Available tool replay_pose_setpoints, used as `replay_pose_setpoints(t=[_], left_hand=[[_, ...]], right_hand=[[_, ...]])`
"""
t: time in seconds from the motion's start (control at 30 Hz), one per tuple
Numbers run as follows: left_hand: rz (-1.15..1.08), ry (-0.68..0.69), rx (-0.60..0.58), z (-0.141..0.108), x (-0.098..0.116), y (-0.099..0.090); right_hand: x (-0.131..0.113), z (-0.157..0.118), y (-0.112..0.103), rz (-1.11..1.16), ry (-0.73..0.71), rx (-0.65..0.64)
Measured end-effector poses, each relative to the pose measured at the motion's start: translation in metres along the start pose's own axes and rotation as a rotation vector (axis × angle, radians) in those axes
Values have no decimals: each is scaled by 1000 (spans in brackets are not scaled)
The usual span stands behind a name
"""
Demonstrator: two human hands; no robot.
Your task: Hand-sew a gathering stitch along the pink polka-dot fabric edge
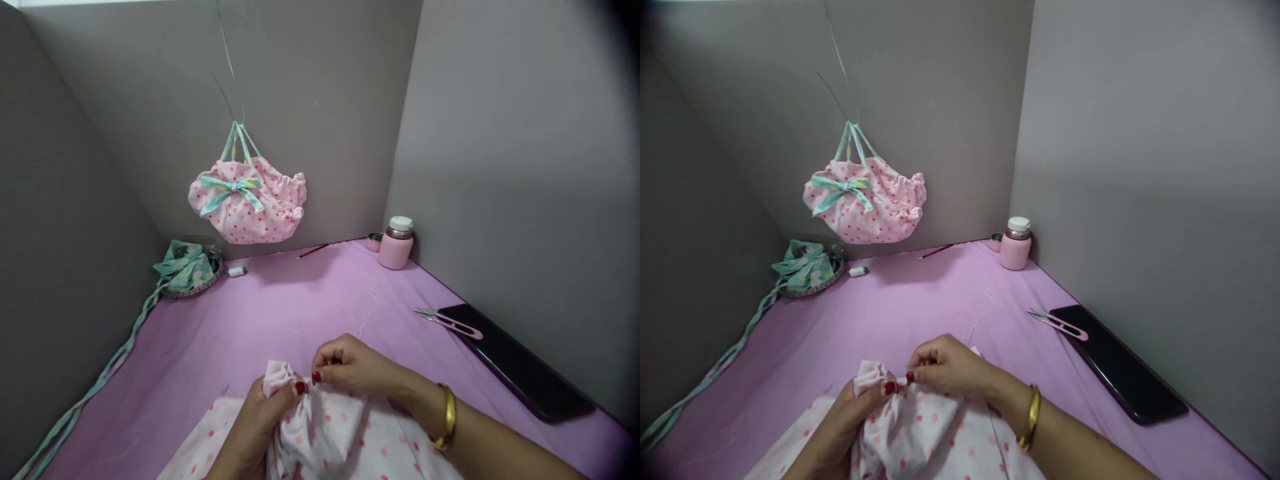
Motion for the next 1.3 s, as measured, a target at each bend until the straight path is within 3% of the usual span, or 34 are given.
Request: replay_pose_setpoints(t=[0.23,0.37,0.5,0.6,0.77,1.1,1.3], left_hand=[[19,-14,7,-1,3,3],[25,-18,10,-1,3,3],[-13,1,-16,-1,4,2],[-33,-7,1,-1,3,0],[-82,35,15,1,5,-3],[-197,76,83,3,15,-10],[-75,191,238,9,17,-29]], right_hand=[[3,2,-20,37,-35,234],[3,3,-24,31,-37,289],[0,-2,-44,-40,-36,355],[-1,-6,-50,-122,-7,228],[3,-13,-37,-264,113,-93],[13,-24,-60,-223,186,-216],[15,-33,-79,-216,166,-262]])
Point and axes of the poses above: each hand's wrist, its own z-axis towards the middle knuckle, its own y-axis out of the palm, x = y × z, the point moved 6 cm from there along z, towards the middle knuckle, and after that the axes turned 2 degrees about -z, right-handed, at the moved point
